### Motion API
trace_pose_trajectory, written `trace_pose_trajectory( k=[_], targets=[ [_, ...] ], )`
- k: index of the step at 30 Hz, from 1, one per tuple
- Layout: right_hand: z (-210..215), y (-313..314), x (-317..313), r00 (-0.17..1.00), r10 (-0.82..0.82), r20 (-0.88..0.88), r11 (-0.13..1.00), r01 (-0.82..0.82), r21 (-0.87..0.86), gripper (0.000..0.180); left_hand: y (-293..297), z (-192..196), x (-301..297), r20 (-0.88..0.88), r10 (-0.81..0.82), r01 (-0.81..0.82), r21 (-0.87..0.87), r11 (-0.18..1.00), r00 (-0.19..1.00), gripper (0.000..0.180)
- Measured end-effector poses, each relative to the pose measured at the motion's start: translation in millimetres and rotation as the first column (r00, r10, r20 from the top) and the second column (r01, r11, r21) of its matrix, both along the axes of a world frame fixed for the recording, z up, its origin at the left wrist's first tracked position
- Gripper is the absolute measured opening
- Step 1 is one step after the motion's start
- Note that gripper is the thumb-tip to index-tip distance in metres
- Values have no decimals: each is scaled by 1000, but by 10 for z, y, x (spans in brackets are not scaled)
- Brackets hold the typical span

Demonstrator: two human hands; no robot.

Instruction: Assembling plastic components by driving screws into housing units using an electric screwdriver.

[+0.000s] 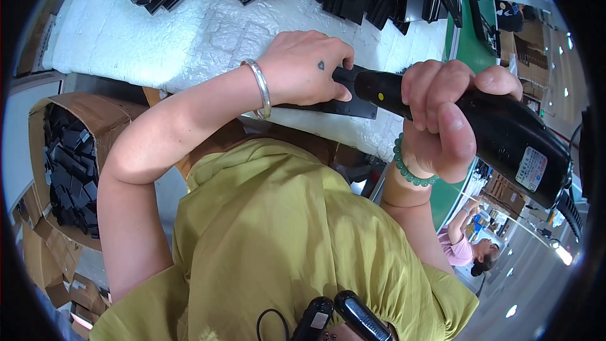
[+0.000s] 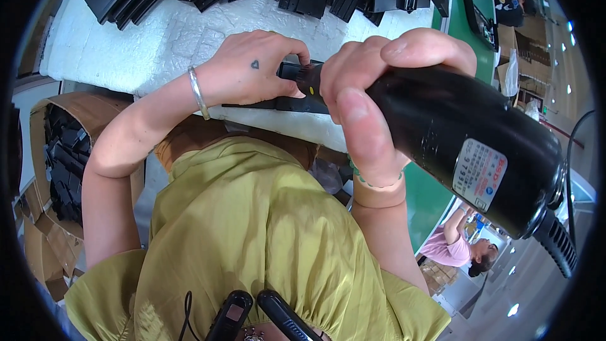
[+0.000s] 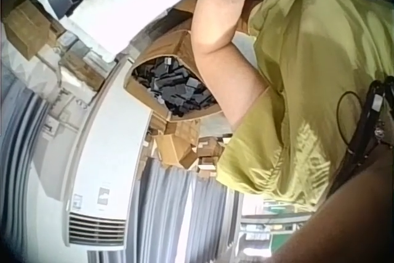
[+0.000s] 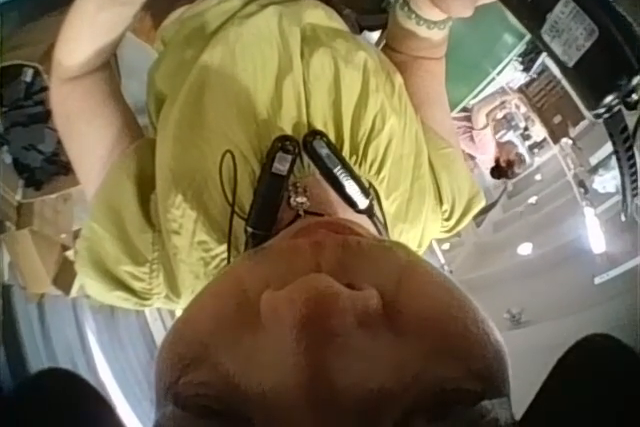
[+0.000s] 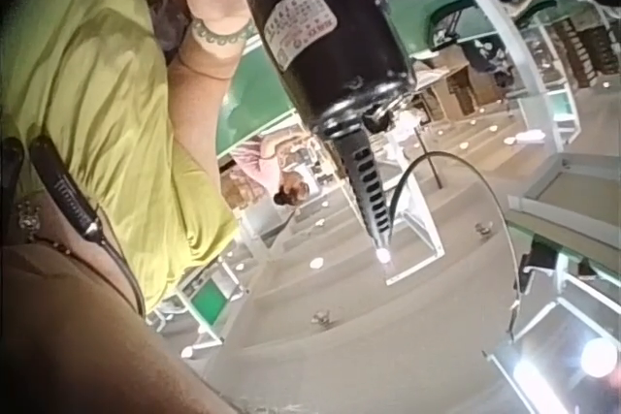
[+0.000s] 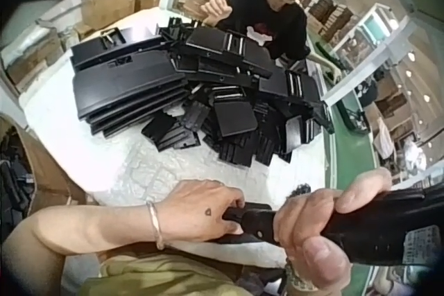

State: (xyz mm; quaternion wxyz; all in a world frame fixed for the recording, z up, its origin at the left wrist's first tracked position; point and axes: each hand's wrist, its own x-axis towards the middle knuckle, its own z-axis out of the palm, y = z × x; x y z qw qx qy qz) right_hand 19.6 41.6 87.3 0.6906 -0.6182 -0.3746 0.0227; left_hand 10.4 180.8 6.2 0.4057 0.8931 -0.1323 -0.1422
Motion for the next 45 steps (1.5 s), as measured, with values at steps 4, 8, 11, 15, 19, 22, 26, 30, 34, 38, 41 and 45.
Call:
trace_pose_trajectory(
  k=[4, 8, 11, 15, 19, 22, 26, 30, 34, 38, 41, 45],
  targets=[
    [-11, -16, 10, 1000, 21, 5, 999, -22, 35, 37, -20, -99, -10, 37, 18, -17, -37, 999, 999, 37],
    [-8, -87, 78, 990, 128, -56, 984, -120, 135, 36, -43, -111, -10, 73, 46, -41, -61, 997, 996, 37],
    [-2, -82, 80, 987, 156, -39, 982, -150, 113, 33, -27, -106, -17, 52, 42, -39, -63, 997, 998, 38],
    [16, -61, 72, 987, 156, -46, 984, -151, 94, 31, -22, -81, -14, 24, 40, -38, -63, 997, 999, 37],
    [17, -70, 64, 990, 133, -52, 987, -128, 100, 30, -41, -99, -7, 57, 44, -40, -73, 997, 997, 37],
    [50, -54, -6, 999, 32, 25, 999, -31, -13, 26, -53, -62, 9, 76, 14, -10, -60, 998, 997, 37],
    [65, -32, -42, 997, -7, -73, 1000, 8, 20, 29, 11, -16, -53, 68, 29, -29, -5, 1000, 997, 36],
    [-91, -476, 11, 984, -12, -180, 938, 74, 339, 34, -22, -49, -126, 88, -43, 46, -31, 998, 995, 36],
    [-55, -948, -134, 972, -154, -179, 849, 223, 479, 33, -5, 31, -84, -4, -63, 64, 39, 997, 998, 36],
    [-255, -1023, -138, 916, -394, -77, 860, 397, 320, 32, 99, -73, -104, 107, -45, 40, 47, 998, 993, 38],
    [-449, -1021, -86, 875, -464, -138, 817, 483, 317, 31, 68, -34, -146, 248, -25, 12, 54, 998, 968, 41],
    [-457, -988, -95, 848, -497, -184, 786, 529, 319, 31, -62, 10, -147, 553, -27, 30, 4, 1000, 833, 38]
  ],
)
